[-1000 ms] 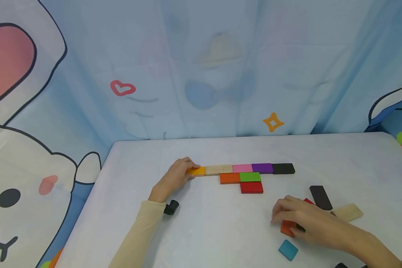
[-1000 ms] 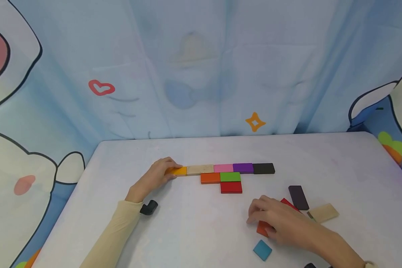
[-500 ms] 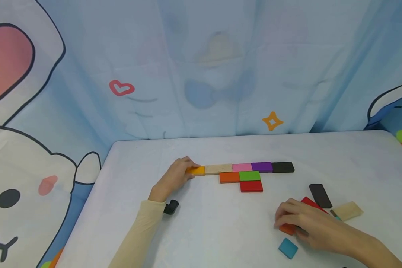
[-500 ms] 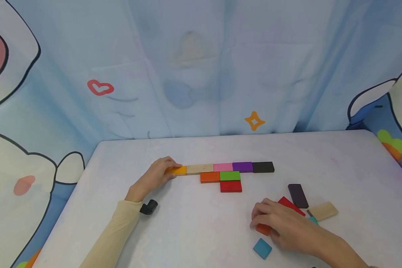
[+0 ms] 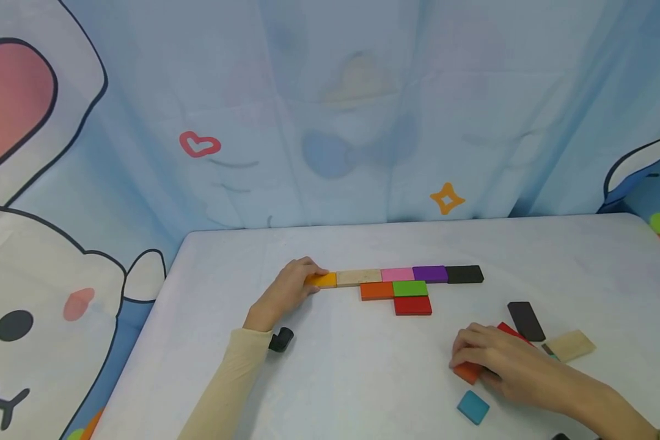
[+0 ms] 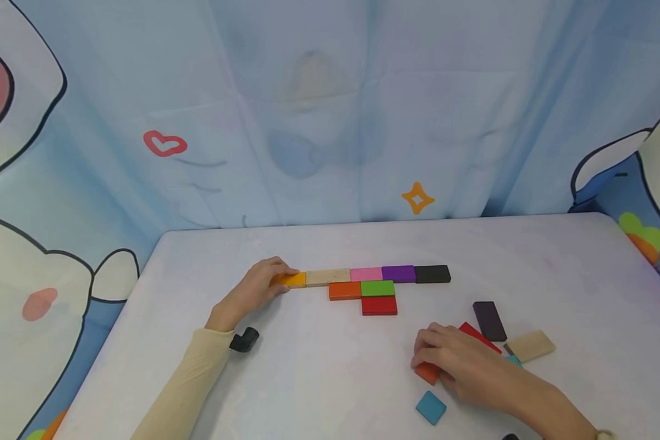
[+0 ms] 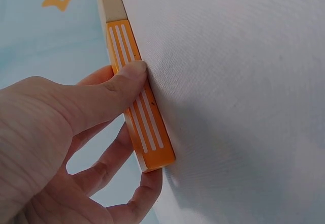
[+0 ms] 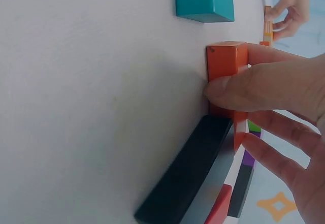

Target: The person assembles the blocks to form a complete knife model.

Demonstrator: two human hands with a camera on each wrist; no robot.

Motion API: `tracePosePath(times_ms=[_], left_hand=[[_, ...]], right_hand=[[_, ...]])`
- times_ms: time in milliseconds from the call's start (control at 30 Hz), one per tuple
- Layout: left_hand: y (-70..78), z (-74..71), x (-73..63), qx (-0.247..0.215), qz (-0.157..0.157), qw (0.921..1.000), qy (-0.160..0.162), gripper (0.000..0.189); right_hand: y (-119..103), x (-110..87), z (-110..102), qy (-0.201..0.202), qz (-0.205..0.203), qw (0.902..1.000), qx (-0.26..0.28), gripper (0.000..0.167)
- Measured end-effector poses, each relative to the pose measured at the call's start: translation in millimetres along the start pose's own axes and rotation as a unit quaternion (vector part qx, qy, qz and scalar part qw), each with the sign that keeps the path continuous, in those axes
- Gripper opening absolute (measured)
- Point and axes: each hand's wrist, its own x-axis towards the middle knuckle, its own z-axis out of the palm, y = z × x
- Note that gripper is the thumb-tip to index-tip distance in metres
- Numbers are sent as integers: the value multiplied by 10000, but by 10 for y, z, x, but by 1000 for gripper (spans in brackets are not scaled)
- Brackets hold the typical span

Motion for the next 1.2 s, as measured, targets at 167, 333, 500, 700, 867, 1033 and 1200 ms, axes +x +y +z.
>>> tracePosePath(times_ms=[167, 333, 500, 700, 867, 1033, 1200], left_hand=[[-3, -7, 8, 74, 25, 10000, 0, 37], [1, -9, 9, 39, 35, 10000, -1, 37], [-7, -5, 7, 35, 24, 10000, 12, 37], [-8, 1, 15, 11, 36, 10000, 12, 37], [-16, 8, 25, 47, 69, 10000, 28, 36], [-22, 12, 28, 86, 26, 10000, 32, 37], [-23, 7, 15, 69, 14, 10000, 21, 37]], right_hand=[[-12, 72, -61, -375, 265, 9989, 15, 39], [-70, 190, -122, -286, 183, 9994, 98, 39], [-147, 398, -180, 306, -260, 9991, 112, 40], [-172, 801, -250, 863, -458, 9948, 278, 41], [-177, 1118, -261, 848, -315, 9939, 633, 36], [-138, 1331, -150, 864, -301, 9922, 852, 36], [-94, 1443, -15, 910, -269, 9906, 980, 36]])
